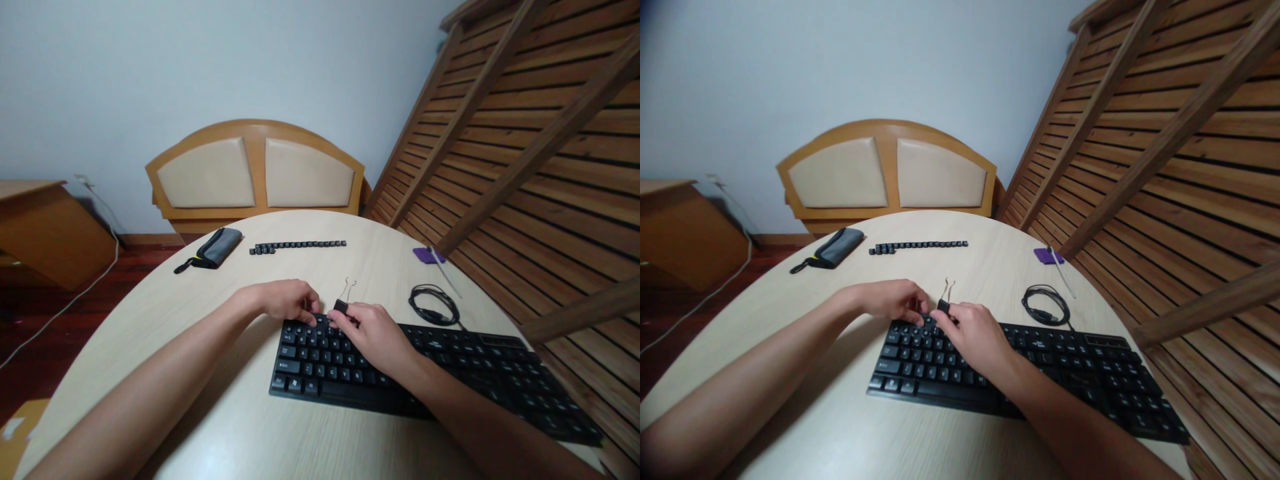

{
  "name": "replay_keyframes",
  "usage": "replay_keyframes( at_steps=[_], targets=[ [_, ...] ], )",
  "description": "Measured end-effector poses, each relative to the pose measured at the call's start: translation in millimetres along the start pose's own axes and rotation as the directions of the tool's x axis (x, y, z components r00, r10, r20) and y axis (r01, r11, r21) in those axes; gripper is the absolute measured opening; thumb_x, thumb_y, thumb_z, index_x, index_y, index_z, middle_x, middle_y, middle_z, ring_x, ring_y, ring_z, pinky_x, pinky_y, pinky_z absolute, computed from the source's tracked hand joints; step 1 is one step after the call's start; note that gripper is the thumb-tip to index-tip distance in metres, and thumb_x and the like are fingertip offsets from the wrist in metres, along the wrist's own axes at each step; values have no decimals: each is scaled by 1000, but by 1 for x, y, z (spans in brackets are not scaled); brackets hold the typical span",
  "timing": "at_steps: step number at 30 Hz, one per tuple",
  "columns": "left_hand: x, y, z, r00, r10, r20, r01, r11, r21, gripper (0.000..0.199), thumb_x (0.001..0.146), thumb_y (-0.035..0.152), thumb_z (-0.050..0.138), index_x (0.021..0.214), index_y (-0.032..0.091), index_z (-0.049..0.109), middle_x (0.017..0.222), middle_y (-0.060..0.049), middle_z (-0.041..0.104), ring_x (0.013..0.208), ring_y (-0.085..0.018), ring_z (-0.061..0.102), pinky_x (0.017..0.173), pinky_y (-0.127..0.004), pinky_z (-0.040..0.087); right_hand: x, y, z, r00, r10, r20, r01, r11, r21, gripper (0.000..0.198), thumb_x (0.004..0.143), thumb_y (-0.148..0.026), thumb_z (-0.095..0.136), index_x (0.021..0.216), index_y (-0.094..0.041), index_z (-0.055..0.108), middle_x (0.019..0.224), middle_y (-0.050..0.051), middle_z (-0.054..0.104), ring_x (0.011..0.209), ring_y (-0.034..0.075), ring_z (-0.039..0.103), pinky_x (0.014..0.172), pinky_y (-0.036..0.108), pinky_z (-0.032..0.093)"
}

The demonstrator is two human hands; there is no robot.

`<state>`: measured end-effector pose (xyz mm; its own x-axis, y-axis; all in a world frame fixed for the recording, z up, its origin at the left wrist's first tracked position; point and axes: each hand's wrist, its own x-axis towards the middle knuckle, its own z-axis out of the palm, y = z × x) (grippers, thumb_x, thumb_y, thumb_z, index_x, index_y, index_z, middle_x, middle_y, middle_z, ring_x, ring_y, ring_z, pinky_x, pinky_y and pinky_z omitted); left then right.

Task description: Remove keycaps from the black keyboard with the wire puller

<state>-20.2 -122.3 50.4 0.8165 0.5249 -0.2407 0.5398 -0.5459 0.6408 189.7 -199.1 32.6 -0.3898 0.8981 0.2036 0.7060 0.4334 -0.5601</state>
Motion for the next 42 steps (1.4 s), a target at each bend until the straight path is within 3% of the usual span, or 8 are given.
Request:
replay_keyframes(
  at_steps=[4, 7, 11, 17, 20, 32, 39, 42],
  targets=[
    [0, 1, 0, 1000, -3, 14, 3, 1000, -15, 17, 80, 27, 66, 91, 15, 70, 74, 0, 65, 65, -12, 55, 60, -22, 39, 2, 5, 2, 997, 76, 17, -78, 972, 222, 37, 94, -43, 49, 76, -19, 71, 79, 5, 75, 71, 20, 69, 64, 28, 46],
    [-1, 2, -1, 1000, -1, 24, 1, 1000, -18, 16, 81, 27, 65, 88, 14, 69, 74, 0, 65, 65, -12, 54, 60, -23, 38, 5, 10, 4, 987, 152, 46, -157, 895, 417, 39, 93, -46, 49, 83, -16, 72, 82, 7, 75, 77, 21, 71, 69, 29, 51],
    [-2, 6, -2, 1000, -6, 19, 6, 1000, 20, 17, 81, 27, 65, 91, 14, 68, 75, -1, 66, 65, -12, 55, 60, -23, 39, 9, 14, 5, 963, 259, 68, -251, 784, 568, 41, 90, -49, 51, 93, -13, 71, 85, 10, 75, 81, 21, 71, 63, 28, 54],
    [-3, 24, -2, 986, 4, -167, -1, 1000, 18, 33, 81, 44, 65, 97, 15, 66, 79, -3, 67, 65, -13, 57, 59, -24, 38, 10, 15, 4, 951, 310, -14, -234, 747, 622, 42, 90, -49, 52, 96, -12, 70, 89, 12, 74, 78, 19, 71, 59, 25, 54],
    [-2, 31, 1, 980, 24, -198, -26, 1000, -9, 37, 78, 49, 68, 93, 15, 66, 78, -2, 67, 63, -12, 56, 56, -23, 37, 10, 14, 2, 946, 318, -66, -208, 748, 630, 44, 89, -51, 52, 96, -11, 70, 89, 13, 74, 74, 18, 70, 58, 25, 54],
    [5, 24, 3, 966, 89, -245, -119, 987, -112, 26, 84, 36, 65, 97, 13, 68, 79, -2, 68, 65, -12, 55, 58, -22, 39, 11, 16, 3, 940, 333, -77, -209, 739, 641, 48, 89, -54, 53, 97, -10, 71, 87, 12, 74, 75, 18, 70, 62, 26, 56],
    [5, 24, 4, 942, 139, -305, -202, 962, -184, 22, 84, 27, 67, 101, 13, 64, 85, -4, 69, 73, -13, 60, 62, -23, 44, 13, 21, 4, 938, 341, -62, -196, 669, 717, 53, 82, -61, 58, 93, -11, 72, 79, 10, 74, 69, 17, 70, 67, 29, 58],
    [4, 26, 3, 925, 182, -333, -237, 963, -130, 21, 85, 24, 66, 103, 14, 62, 86, -4, 70, 73, -13, 62, 63, -23, 46, 14, 22, 4, 934, 353, -59, -189, 628, 755, 51, 79, -60, 62, 92, -12, 73, 76, 8, 73, 68, 17, 70, 69, 30, 59]
  ],
)
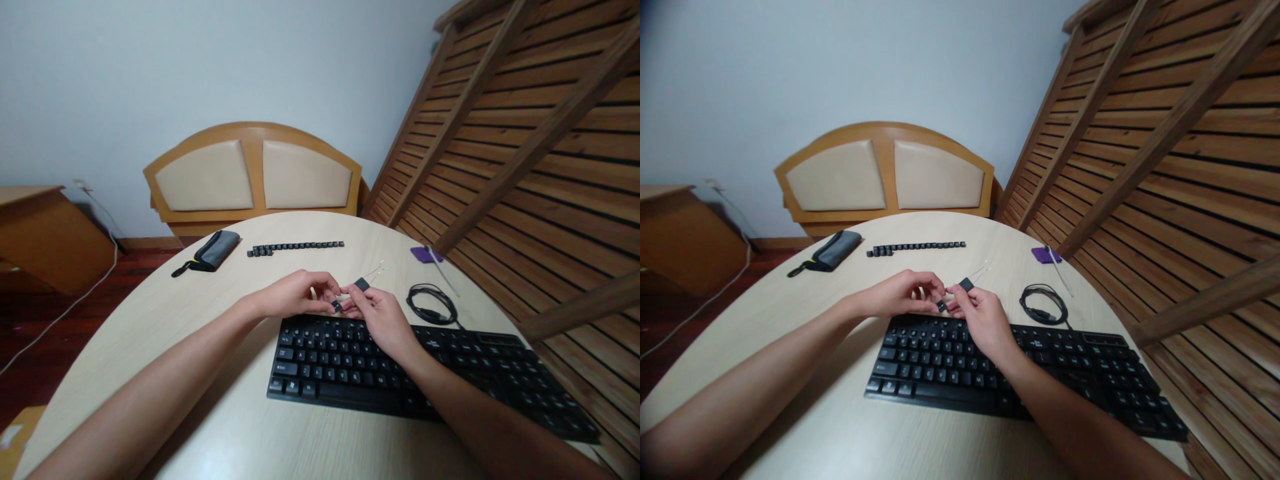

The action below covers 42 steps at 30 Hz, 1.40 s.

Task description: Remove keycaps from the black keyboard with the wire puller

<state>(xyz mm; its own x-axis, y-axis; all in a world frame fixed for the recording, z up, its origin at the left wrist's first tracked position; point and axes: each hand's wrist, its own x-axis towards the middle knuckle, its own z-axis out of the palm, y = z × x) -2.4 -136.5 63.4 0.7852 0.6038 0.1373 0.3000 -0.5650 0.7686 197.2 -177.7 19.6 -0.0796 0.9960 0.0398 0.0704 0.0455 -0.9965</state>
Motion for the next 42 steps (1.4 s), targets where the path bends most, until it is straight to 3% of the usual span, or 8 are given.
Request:
replay_keyframes(
  at_steps=[6, 14, 26, 32, 34, 37, 39, 42],
  targets=[
    [-1, 3, -2, 994, 110, 24, -112, 976, 188, 23, 89, 30, 63, 108, 17, 67, 96, -6, 72, 77, -15, 64, 68, -25, 48, 2, -1, 0, 1000, 17, -24, -16, 999, 42, 52, 77, -61, 64, 94, -12, 74, 74, 7, 73, 64, 16, 69, 64, 27, 59],
    [0, 0, -2, 981, 194, 10, -192, 959, 209, 20, 90, 27, 61, 106, 19, 69, 101, -7, 67, 90, -17, 62, 80, -28, 48, 4, -1, 0, 998, 48, -31, -47, 998, 47, 48, 80, -57, 64, 93, -12, 74, 72, 8, 72, 64, 16, 69, 62, 26, 59],
    [0, -1, 1, 979, 200, 25, -199, 940, 277, 24, 92, 35, 59, 108, 21, 70, 99, -6, 64, 83, -16, 61, 73, -25, 47, 2, -4, 0, 996, 85, -4, -85, 996, 32, 40, 83, -51, 63, 92, -13, 74, 73, 8, 74, 63, 16, 70, 64, 28, 59],
    [1, 2, 9, 959, 282, 22, -270, 889, 370, 22, 94, 32, 55, 108, 21, 68, 105, -7, 65, 95, -18, 62, 83, -28, 48, 3, -1, -3, 998, 62, -33, -61, 998, 13, 43, 79, -56, 65, 86, -14, 74, 73, 9, 74, 63, 19, 69, 62, 31, 59],
    [2, 5, 5, 952, 303, -37, -264, 878, 399, 22, 95, 32, 53, 108, 21, 68, 104, -6, 65, 96, -18, 62, 84, -29, 48, 3, -1, -2, 998, 54, -33, -53, 998, 13, 44, 79, -57, 65, 84, -14, 74, 72, 10, 73, 63, 19, 70, 60, 31, 59],
    [3, -2, -10, 918, 309, -249, -161, 863, 479, 22, 95, 33, 53, 106, 21, 67, 102, -7, 66, 94, -18, 61, 83, -30, 48, 4, 0, -1, 998, 59, -21, -58, 998, 23, 45, 80, -56, 64, 86, -12, 73, 72, 10, 73, 63, 18, 69, 60, 29, 59],
    [2, -17, -21, 857, 284, -429, -11, 845, 535, 21, 94, 34, 56, 105, 20, 67, 104, -7, 66, 92, -18, 61, 81, -30, 48, 4, 0, 0, 998, 68, -16, -67, 997, 28, 45, 81, -55, 63, 89, -12, 73, 72, 9, 73, 62, 16, 69, 61, 28, 59],
    [-1, -53, -33, 769, 255, -587, 218, 758, 615, 20, 92, 33, 58, 104, 21, 68, 103, -7, 68, 97, -21, 59, 86, -33, 46, 4, 0, 1, 997, 71, -4, -71, 997, 26, 45, 82, -55, 63, 89, -11, 73, 73, 9, 73, 62, 15, 69, 61, 27, 58]
  ],
)
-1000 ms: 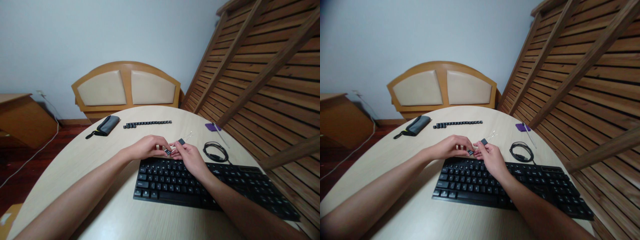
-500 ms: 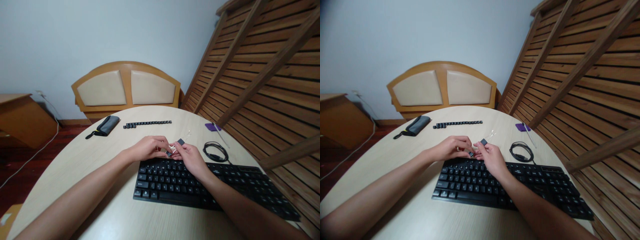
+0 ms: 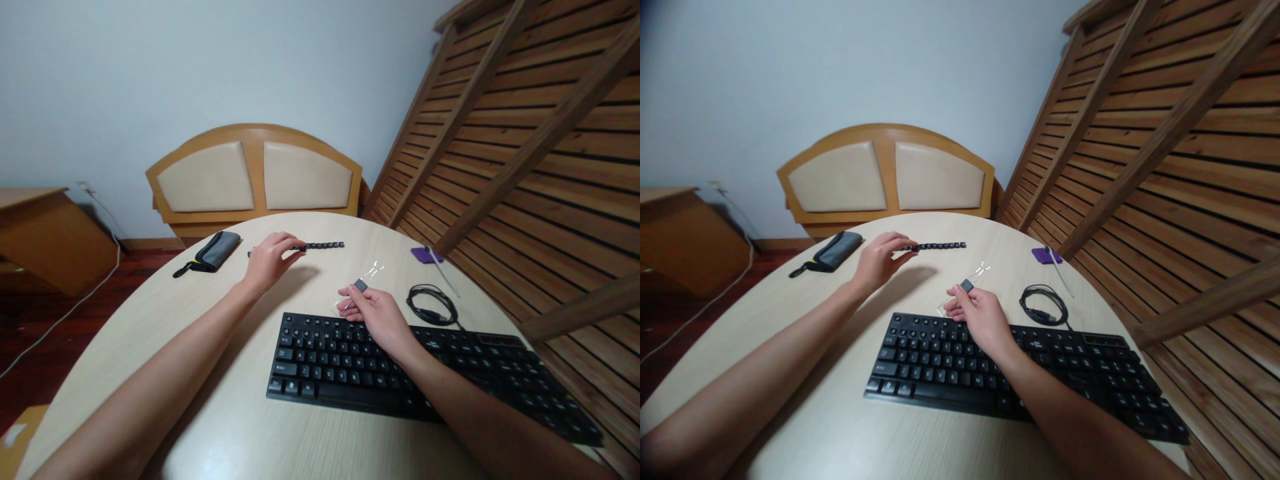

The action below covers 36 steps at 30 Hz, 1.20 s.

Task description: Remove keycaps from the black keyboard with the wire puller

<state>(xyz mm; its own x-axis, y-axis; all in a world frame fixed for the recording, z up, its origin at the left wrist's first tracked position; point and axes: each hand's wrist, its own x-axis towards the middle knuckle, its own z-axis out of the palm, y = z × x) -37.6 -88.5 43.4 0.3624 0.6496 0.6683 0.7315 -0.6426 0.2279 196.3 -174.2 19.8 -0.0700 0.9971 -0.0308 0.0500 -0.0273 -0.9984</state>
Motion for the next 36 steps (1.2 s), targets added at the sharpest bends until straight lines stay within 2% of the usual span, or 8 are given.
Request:
replay_keyframes(
  at_steps=[2, 4, 8, 20, 36],
  targets=[
    [-7, -23, 11, 994, -105, -10, 105, 987, 120, 20, 92, 32, 58, 105, 22, 68, 105, -7, 69, 99, -23, 59, 84, -33, 46, 0, 0, 0, 1000, 3, 6, -3, 1000, -1, 45, 82, -54, 62, 90, -11, 73, 73, 10, 73, 63, 15, 69, 61, 27, 58],
    [-14, -40, 19, 982, -185, 49, 171, 962, 213, 19, 91, 32, 58, 105, 24, 69, 104, -6, 70, 99, -23, 58, 82, -33, 46, -1, 0, 0, 1000, 12, 6, -12, 1000, 1, 44, 83, -53, 62, 90, -10, 73, 74, 10, 73, 63, 15, 69, 61, 27, 58],
    [-19, -58, 27, 967, -254, 36, 234, 931, 280, 18, 89, 29, 60, 101, 22, 72, 99, -8, 71, 97, -27, 56, 81, -37, 45, -1, 0, 1, 1000, 16, 7, -16, 1000, 3, 44, 82, -52, 63, 89, -10, 73, 73, 10, 73, 62, 15, 68, 61, 27, 57],
    [-20, -65, 33, 936, -351, -15, 330, 866, 376, 16, 85, 28, 63, 96, 25, 74, 107, -8, 66, 107, -31, 48, 87, -42, 41, -1, 0, 1, 1000, -14, 26, 15, 999, -33, 46, 83, -55, 60, 89, -11, 72, 74, 10, 73, 62, 15, 68, 60, 26, 56],
    [-22, -71, 35, 937, -350, 4, 322, 866, 383, 19, 87, 25, 59, 99, 22, 74, 109, -9, 65, 106, -30, 50, 88, -40, 43, -4, -6, 3, 998, 59, 25, -59, 998, 14, 37, 84, -48, 62, 86, -11, 70, 70, 6, 72, 59, 11, 67, 58, 22, 53]
  ],
)
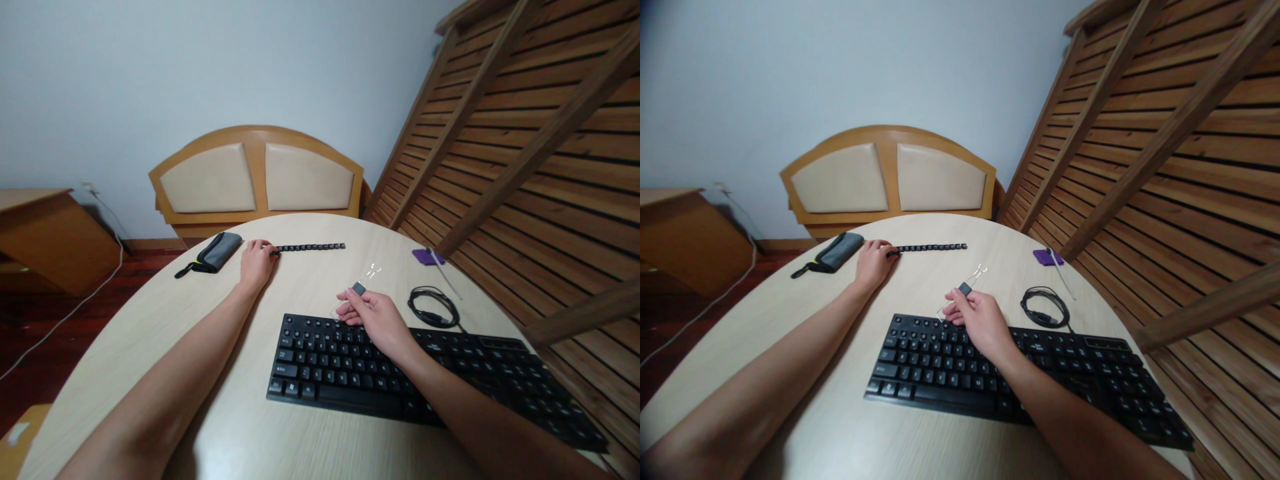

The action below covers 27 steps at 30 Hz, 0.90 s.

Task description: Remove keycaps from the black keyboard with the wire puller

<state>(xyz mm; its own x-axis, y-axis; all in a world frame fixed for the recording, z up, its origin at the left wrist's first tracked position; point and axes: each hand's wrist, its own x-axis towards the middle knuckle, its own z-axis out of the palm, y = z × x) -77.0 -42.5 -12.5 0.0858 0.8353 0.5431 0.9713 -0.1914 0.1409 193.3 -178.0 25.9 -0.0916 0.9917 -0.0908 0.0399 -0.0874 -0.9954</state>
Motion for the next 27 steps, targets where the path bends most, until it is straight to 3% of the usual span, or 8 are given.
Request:
replay_keyframes(
  at_steps=[16, 21, 24, 27],
  targets=[
    [-3, 3, -5, 1000, 2, -3, -2, 997, -78, 20, 85, 20, 58, 102, 17, 70, 109, -13, 63, 108, -33, 49, 92, -46, 42, 1, 2, 0, 1000, 7, 10, -7, 1000, -9, 45, 80, -56, 63, 86, -12, 71, 71, 8, 72, 61, 14, 67, 58, 24, 53],
    [-17, 27, -21, 986, 154, 68, -135, 964, -231, 20, 90, 27, 54, 104, 18, 65, 109, -10, 63, 105, -26, 54, 92, -39, 43, 1, 3, 0, 1000, 1, 18, -1, 1000, -19, 46, 82, -55, 61, 91, -11, 69, 72, 7, 71, 61, 13, 66, 57, 23, 52],
    [-27, 52, -38, 928, 328, 176, -244, 892, -380, 20, 92, 34, 53, 96, 20, 66, 95, -4, 67, 86, -17, 60, 80, -28, 46, 1, 4, -1, 1000, -22, 19, 23, 999, -44, 44, 83, -52, 59, 97, -11, 67, 71, 6, 70, 61, 13, 66, 56, 23, 51],
    [-33, 74, -56, 743, 538, 399, -110, 686, -719, 27, 91, 36, 52, 97, 15, 66, 82, -4, 67, 66, -13, 55, 64, -25, 43, -1, 3, -1, 998, -51, 33, 54, 995, -88, 40, 86, -50, 57, 99, -12, 64, 71, 5, 69, 62, 14, 66, 56, 23, 50]
  ],
)
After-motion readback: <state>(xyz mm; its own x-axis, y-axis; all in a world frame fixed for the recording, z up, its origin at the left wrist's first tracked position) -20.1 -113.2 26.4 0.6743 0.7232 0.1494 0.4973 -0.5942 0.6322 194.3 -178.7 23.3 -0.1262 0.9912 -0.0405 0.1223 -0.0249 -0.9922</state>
